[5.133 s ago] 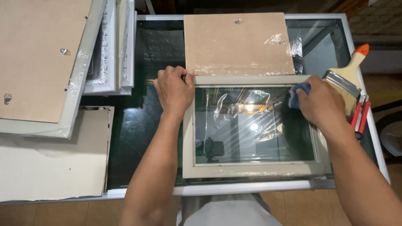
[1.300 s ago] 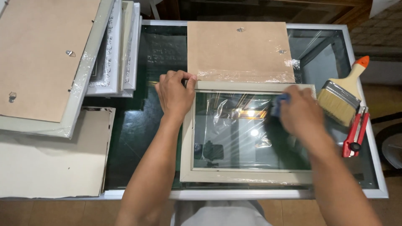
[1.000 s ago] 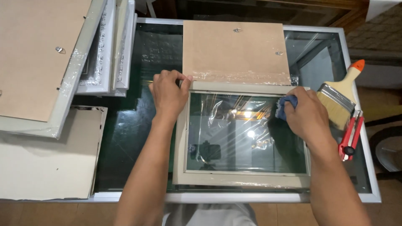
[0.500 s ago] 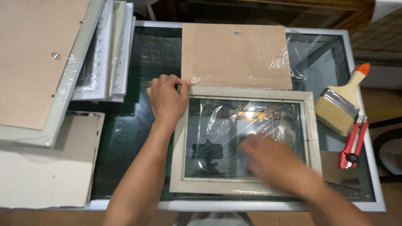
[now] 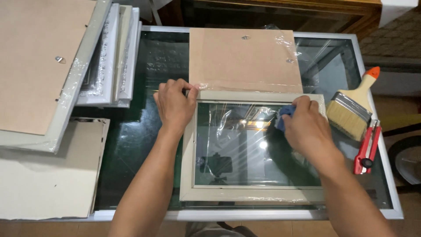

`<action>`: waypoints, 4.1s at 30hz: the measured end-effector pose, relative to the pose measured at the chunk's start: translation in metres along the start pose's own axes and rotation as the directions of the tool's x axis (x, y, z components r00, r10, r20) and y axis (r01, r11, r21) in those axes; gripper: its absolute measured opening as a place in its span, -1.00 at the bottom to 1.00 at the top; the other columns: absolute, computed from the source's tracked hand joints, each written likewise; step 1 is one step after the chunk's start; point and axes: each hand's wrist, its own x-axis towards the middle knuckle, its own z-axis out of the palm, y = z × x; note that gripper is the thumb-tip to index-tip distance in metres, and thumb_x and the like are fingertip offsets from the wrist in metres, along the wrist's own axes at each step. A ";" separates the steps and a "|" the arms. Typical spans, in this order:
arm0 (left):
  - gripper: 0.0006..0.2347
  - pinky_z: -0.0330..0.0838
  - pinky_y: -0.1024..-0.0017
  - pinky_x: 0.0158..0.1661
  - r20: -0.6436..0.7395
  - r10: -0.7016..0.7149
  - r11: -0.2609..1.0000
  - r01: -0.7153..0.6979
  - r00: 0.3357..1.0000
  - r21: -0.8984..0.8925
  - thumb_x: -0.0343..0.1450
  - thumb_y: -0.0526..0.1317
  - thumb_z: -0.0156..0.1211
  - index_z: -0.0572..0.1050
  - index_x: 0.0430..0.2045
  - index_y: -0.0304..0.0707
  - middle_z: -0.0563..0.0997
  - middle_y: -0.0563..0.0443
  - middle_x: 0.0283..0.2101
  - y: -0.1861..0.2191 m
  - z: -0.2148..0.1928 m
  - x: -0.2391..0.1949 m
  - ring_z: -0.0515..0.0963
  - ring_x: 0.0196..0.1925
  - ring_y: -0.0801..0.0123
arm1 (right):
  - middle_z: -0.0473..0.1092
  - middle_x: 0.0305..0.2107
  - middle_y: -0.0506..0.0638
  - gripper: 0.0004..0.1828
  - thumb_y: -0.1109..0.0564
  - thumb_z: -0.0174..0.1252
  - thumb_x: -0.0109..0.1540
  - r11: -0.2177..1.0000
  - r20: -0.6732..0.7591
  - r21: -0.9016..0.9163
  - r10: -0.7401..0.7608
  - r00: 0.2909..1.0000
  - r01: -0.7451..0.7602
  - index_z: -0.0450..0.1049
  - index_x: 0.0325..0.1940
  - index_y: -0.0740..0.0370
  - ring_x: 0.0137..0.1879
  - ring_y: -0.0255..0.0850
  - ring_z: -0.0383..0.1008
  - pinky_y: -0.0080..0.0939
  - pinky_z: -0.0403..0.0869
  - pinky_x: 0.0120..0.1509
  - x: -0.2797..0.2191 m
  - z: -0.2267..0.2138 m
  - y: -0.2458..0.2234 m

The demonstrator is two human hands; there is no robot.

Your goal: Cleaning and preparing a picture frame for assembly by brushing and wiping the glass.

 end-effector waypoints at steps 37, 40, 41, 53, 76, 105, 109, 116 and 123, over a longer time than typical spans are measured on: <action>-0.81 0.21 0.21 0.04 0.124 0.050 0.997 -0.042 0.991 -0.061 0.32 -0.06 0.40 0.66 -0.32 -0.08 0.54 0.02 -0.31 0.013 -0.024 0.000 0.44 -0.14 0.19 | 0.29 0.28 0.03 -0.34 0.25 0.03 0.22 0.987 0.257 0.104 0.095 0.962 -0.125 0.30 0.39 -0.23 0.29 0.04 0.39 0.12 0.43 0.33 -0.011 -0.048 -0.023; -0.80 0.19 0.21 0.01 0.106 0.038 0.999 -0.034 0.994 -0.040 0.35 -0.02 0.36 0.67 -0.28 -0.03 0.51 0.03 -0.32 0.012 -0.021 -0.001 0.42 -0.15 0.19 | 0.54 0.01 0.05 -0.41 0.23 0.11 0.26 0.964 0.253 -0.075 0.265 0.931 -0.254 0.40 0.35 -0.24 -0.03 0.05 0.59 0.07 0.53 0.04 0.000 -0.058 -0.003; -0.80 0.19 0.23 -0.01 0.092 0.039 0.999 -0.036 0.995 -0.029 0.36 -0.01 0.35 0.67 -0.28 -0.02 0.51 0.05 -0.32 0.012 -0.020 -0.001 0.41 -0.17 0.22 | 0.51 0.01 0.07 -0.38 0.24 0.09 0.28 0.952 0.304 -0.047 0.302 0.903 -0.303 0.34 0.40 -0.25 -0.12 -0.01 0.56 0.00 0.53 -0.03 -0.003 -0.061 -0.014; -0.80 0.17 0.23 -0.01 0.105 0.062 0.998 -0.061 0.993 -0.011 0.36 0.01 0.35 0.65 -0.30 -0.02 0.52 0.05 -0.31 0.009 -0.016 0.001 0.41 -0.16 0.21 | 0.36 -0.04 -0.04 -0.38 0.25 0.07 0.08 0.855 0.461 0.180 -0.511 0.725 0.487 0.42 0.22 -0.14 -0.29 -0.03 0.55 -0.01 0.56 -0.17 -0.065 -0.018 -0.059; -0.85 0.22 0.18 0.05 0.160 -0.030 0.992 0.049 0.987 -0.117 0.34 -0.05 0.43 0.64 -0.33 0.04 0.53 0.04 -0.24 0.013 -0.024 0.004 0.48 0.01 0.14 | 0.48 -0.17 0.30 -0.46 0.21 0.06 0.11 0.747 0.207 0.303 -0.657 0.725 0.591 0.45 0.21 0.07 -0.20 0.48 0.54 0.36 0.59 -0.29 -0.050 0.001 -0.057; -0.78 0.17 0.22 0.02 0.123 0.010 1.000 -0.007 0.992 -0.025 0.36 0.01 0.35 0.68 -0.26 -0.03 0.54 0.03 -0.27 0.017 -0.021 0.002 0.43 -0.12 0.20 | 0.46 0.17 -0.06 -0.49 0.13 0.17 0.25 0.968 0.227 0.083 0.213 0.950 -0.237 0.46 0.30 -0.17 0.13 0.04 0.52 0.00 0.47 0.21 -0.007 -0.058 -0.027; -0.79 0.17 0.23 0.01 0.118 0.015 1.000 -0.012 0.993 -0.022 0.35 0.01 0.36 0.67 -0.28 -0.02 0.53 0.05 -0.28 0.016 -0.021 0.002 0.42 -0.13 0.22 | 0.36 0.21 0.08 -0.33 0.17 0.13 0.16 0.998 0.148 0.069 -0.014 0.989 0.004 0.34 0.39 -0.09 0.17 0.10 0.46 0.09 0.46 0.24 -0.022 -0.009 -0.035; -0.79 0.17 0.23 0.00 0.120 0.005 1.000 -0.006 0.993 0.009 0.36 0.02 0.36 0.67 -0.28 -0.02 0.53 0.07 -0.30 0.016 -0.020 0.003 0.43 -0.15 0.24 | 0.37 -0.23 0.00 -0.30 0.22 0.16 0.00 0.728 0.264 0.259 -0.685 0.679 0.635 0.40 0.25 -0.13 -0.40 -0.01 0.54 0.00 0.56 -0.37 -0.066 0.010 -0.071; -0.80 0.17 0.21 0.00 0.097 0.037 0.999 -0.036 0.995 -0.006 0.36 0.01 0.37 0.66 -0.31 -0.02 0.53 0.06 -0.30 0.011 -0.016 0.002 0.42 -0.14 0.22 | 0.47 0.08 0.03 -0.43 0.08 0.05 0.36 0.952 0.359 -0.054 0.300 0.884 -0.301 0.27 0.45 -0.37 -0.34 -0.11 0.57 -0.04 0.61 -0.13 -0.013 -0.064 -0.050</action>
